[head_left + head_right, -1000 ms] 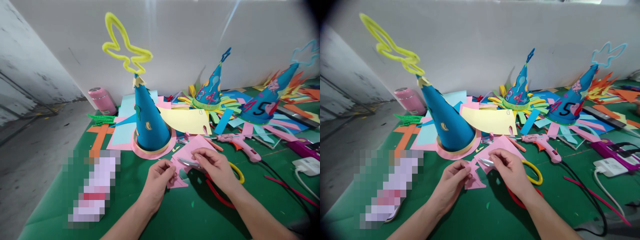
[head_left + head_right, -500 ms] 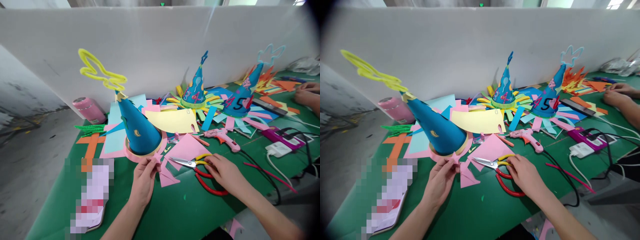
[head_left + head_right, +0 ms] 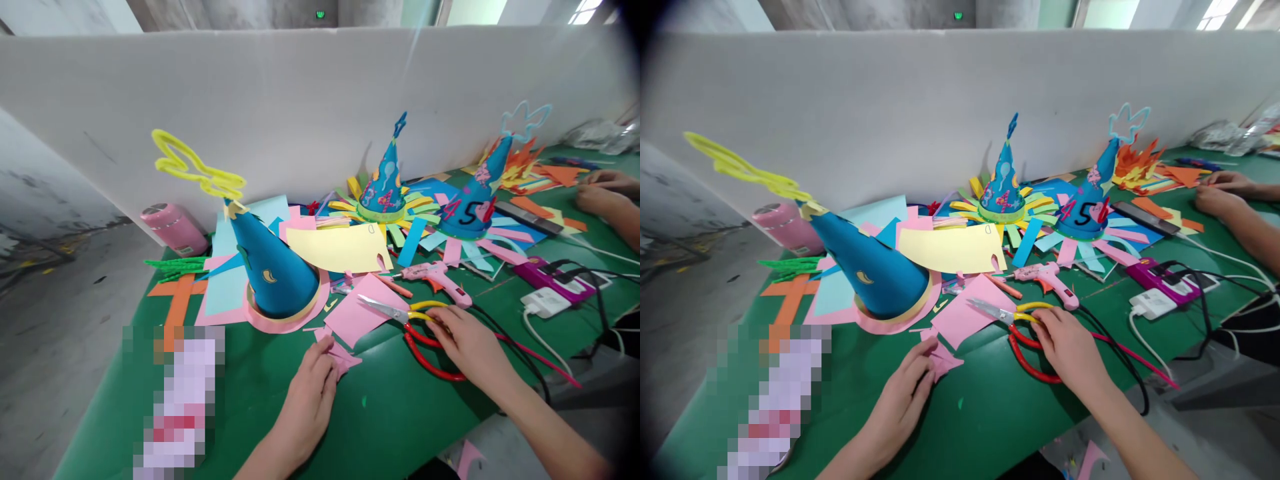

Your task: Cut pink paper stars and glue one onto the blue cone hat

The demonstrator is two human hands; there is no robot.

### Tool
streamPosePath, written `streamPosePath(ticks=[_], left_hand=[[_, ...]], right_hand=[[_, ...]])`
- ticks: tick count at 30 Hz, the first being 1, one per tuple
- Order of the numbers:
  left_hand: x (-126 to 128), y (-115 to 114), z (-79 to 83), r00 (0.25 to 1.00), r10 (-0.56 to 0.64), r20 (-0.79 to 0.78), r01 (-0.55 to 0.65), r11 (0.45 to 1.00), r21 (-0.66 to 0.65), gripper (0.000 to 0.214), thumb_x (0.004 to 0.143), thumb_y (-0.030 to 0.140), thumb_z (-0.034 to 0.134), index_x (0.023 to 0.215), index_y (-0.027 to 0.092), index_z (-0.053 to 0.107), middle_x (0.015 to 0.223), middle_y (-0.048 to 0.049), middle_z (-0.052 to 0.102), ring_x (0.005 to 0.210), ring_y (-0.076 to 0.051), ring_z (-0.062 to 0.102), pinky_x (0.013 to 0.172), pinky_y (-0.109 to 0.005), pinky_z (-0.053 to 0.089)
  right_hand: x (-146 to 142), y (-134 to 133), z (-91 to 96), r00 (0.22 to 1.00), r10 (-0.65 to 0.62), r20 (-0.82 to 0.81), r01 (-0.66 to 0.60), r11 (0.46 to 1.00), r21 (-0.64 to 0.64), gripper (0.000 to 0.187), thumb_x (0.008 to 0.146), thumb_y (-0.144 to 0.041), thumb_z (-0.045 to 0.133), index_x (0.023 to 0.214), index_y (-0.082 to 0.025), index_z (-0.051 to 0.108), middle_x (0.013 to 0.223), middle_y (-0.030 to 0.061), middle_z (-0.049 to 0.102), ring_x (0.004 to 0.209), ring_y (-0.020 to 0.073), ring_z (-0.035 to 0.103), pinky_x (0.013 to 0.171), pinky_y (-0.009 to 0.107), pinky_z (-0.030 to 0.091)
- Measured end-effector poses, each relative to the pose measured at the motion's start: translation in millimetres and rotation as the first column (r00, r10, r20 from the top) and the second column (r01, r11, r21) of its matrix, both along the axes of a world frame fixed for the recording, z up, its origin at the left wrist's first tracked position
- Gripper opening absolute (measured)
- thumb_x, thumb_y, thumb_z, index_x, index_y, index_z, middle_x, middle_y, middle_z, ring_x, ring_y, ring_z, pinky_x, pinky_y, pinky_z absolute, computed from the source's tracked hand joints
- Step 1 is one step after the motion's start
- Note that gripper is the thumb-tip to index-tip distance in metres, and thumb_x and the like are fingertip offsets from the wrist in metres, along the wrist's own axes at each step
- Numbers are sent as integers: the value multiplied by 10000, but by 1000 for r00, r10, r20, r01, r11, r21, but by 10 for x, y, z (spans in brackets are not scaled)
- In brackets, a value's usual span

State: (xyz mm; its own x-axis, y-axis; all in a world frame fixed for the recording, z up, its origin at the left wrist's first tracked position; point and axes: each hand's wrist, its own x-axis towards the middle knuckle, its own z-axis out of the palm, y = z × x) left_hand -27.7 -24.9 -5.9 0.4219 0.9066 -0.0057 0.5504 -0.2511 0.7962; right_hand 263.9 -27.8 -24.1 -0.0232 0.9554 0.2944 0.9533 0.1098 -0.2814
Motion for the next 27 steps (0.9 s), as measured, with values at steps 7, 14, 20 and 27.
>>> streamPosePath(ticks=[7, 14, 20, 27], left_hand=[[254, 37, 52, 996, -50, -69, 53, 998, 44, 245, 838, 201, 349, 808, 201, 591, 1289, -123, 463, 1157, -253, 452, 937, -422, 401], [369, 16, 74, 995, -61, 84, 64, 998, -30, 207, 833, 192, 375, 768, 210, 571, 1256, -120, 478, 1182, -242, 418, 926, -391, 397], [249, 51, 191, 953, 179, 247, -174, 984, -42, 153, 815, 216, 439, 719, 201, 558, 1084, -107, 542, 1062, -227, 484, 871, -335, 384], [130, 271, 306, 816, 393, 424, -191, 875, -444, 199, 779, 310, 515, 648, 174, 576, 661, -8, 568, 682, -147, 527, 660, -254, 401]], right_hand=[[170, 76, -73, 998, -33, 58, 32, 999, 6, 214, 831, -318, 432, 900, -199, 597, 964, 90, 644, 831, 233, 616, 683, 335, 494], [232, 123, -85, 997, -62, 47, 62, 998, -4, 234, 831, -327, 422, 909, -193, 596, 966, 87, 644, 831, 232, 618, 689, 342, 497], [245, 102, -114, 995, -96, 37, 99, 992, -77, 203, 823, -305, 437, 920, -194, 576, 957, 84, 634, 790, 230, 621, 651, 334, 495], [86, 86, 30, 975, -216, -51, 214, 976, -46, 244, 808, -326, 456, 982, -184, 553, 989, 110, 584, 840, 256, 588, 654, 357, 490]])
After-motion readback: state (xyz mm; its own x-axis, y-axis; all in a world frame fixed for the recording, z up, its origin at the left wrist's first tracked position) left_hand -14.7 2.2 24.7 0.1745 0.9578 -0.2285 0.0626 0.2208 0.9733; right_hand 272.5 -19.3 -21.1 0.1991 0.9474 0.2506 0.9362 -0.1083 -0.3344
